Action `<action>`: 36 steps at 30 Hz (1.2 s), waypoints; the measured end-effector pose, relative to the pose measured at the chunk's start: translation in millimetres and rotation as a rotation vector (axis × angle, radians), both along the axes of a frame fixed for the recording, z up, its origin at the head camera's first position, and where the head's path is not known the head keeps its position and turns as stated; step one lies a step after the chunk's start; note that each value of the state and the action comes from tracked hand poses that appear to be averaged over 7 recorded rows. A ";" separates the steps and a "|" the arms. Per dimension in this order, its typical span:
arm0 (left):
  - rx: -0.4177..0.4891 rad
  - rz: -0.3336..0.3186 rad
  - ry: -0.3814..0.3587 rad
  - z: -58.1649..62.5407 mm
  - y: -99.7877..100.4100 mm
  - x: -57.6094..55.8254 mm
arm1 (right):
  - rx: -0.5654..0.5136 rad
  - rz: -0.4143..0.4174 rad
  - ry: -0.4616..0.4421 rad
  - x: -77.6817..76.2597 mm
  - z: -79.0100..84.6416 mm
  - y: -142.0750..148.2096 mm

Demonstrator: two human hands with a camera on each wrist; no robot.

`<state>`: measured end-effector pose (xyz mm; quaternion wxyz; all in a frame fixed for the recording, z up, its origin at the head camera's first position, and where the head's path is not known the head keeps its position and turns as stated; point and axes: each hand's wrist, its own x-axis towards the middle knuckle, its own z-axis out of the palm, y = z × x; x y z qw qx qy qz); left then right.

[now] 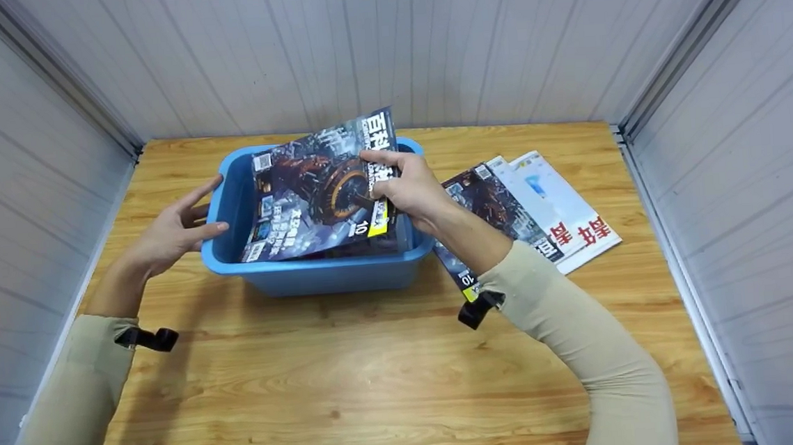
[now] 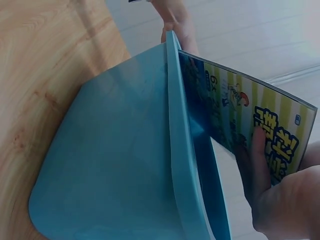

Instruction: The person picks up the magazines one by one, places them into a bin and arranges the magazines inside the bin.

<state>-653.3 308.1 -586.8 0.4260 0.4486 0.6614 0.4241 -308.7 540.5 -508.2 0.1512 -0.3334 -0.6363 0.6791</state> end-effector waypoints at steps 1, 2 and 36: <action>-0.003 0.006 0.024 5.6 0.0 1.2 | -0.010 0.011 0.018 0.6 -2.1 1.2; -0.004 0.010 0.050 11.5 0.0 2.6 | -0.025 0.021 0.035 1.1 -3.9 2.1; 0.005 0.010 0.115 38.0 -0.9 6.9 | 0.285 0.251 -0.216 -37.1 -27.0 6.3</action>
